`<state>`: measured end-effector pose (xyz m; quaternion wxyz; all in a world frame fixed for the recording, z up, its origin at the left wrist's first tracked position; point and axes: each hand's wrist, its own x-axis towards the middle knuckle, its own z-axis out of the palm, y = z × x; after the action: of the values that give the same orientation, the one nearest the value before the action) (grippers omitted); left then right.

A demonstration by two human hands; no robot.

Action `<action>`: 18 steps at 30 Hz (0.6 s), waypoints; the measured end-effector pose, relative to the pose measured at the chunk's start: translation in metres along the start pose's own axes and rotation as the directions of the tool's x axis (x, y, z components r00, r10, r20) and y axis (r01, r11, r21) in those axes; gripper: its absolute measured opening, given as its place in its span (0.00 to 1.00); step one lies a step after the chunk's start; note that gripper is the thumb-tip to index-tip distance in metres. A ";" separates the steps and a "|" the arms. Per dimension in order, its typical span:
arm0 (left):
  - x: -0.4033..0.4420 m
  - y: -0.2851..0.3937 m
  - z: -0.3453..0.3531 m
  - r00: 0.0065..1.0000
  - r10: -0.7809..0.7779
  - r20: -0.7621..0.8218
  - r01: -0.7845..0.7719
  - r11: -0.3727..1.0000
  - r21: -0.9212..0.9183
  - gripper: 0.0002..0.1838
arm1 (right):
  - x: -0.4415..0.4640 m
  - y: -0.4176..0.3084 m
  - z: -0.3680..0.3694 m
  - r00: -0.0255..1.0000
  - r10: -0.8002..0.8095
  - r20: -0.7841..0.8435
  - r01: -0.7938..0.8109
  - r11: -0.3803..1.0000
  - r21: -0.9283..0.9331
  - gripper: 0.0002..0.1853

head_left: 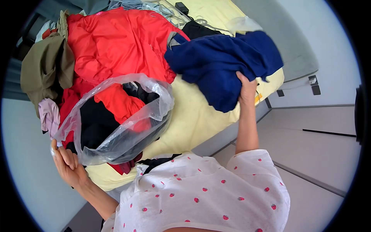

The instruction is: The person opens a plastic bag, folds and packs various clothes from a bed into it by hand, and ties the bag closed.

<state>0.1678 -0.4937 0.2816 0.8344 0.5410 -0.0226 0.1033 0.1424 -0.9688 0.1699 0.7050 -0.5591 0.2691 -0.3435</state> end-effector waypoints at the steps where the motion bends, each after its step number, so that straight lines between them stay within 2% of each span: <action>1: 0.000 0.000 0.000 1.000 0.001 -0.002 -0.001 1.000 -0.021 0.17 | -0.004 -0.013 -0.009 0.996 -0.031 0.081 0.046 0.982 -0.185 0.24; 2: -0.001 0.000 -0.001 1.000 0.001 -0.005 -0.001 0.999 -0.041 0.17 | -0.009 -0.026 -0.017 0.985 -0.043 0.166 0.101 0.927 -0.360 0.26; 3: 0.000 0.000 -0.003 1.000 0.001 0.004 -0.001 0.999 -0.052 0.17 | -0.026 -0.048 -0.009 0.974 -0.088 0.208 0.196 0.785 -0.587 0.24; 4: 0.000 -0.001 -0.005 1.000 0.000 0.013 0.001 0.998 -0.063 0.17 | -0.033 -0.045 -0.014 0.939 -0.045 0.341 0.275 0.694 -0.666 0.23; 6: -0.001 -0.003 -0.007 1.000 -0.007 0.013 0.008 0.998 -0.070 0.16 | -0.044 -0.025 -0.035 0.824 0.105 0.556 0.447 0.483 -0.753 0.20; 8: -0.002 -0.005 -0.008 1.000 -0.009 0.000 0.009 0.998 -0.062 0.16 | -0.069 -0.006 -0.036 0.535 0.303 0.789 0.754 0.250 -0.607 0.18; 10: -0.001 -0.005 -0.012 1.000 -0.009 0.019 0.010 0.997 -0.079 0.16 | -0.104 0.023 -0.029 0.306 0.614 0.728 0.698 0.375 -0.610 0.17; 11: -0.001 -0.005 -0.012 1.000 -0.008 0.020 0.010 0.997 -0.079 0.16 | -0.121 0.038 -0.031 0.176 0.674 0.717 0.669 0.453 -0.590 0.17; 12: 0.000 -0.005 -0.012 1.000 -0.006 0.021 0.008 0.997 -0.076 0.16 | -0.133 0.054 -0.034 0.039 0.712 0.701 0.627 0.528 -0.572 0.17; 15: 0.000 -0.004 -0.012 0.999 -0.008 0.033 0.011 0.998 -0.065 0.16 | -0.127 0.099 -0.034 -0.123 0.709 0.694 0.479 0.655 -0.584 0.17; 16: 0.001 -0.004 -0.011 1.000 -0.010 0.028 0.011 0.999 -0.046 0.16 | -0.113 0.108 -0.030 -0.037 0.690 0.723 0.549 0.618 -0.562 0.18; 17: 0.002 -0.003 -0.011 1.000 -0.011 0.023 0.012 1.000 -0.027 0.16 | -0.095 0.114 -0.026 0.079 0.652 0.754 0.529 0.614 -0.586 0.18; 18: 0.001 -0.002 -0.011 1.000 -0.010 0.017 0.011 1.000 -0.007 0.16 | -0.074 0.138 -0.029 0.246 0.618 0.747 0.613 0.498 -0.614 0.18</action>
<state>0.1688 -0.4845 0.2755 0.8365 0.5391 -0.0272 0.0941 0.0997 -0.9095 0.0285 0.3158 -0.9045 -0.0955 0.2703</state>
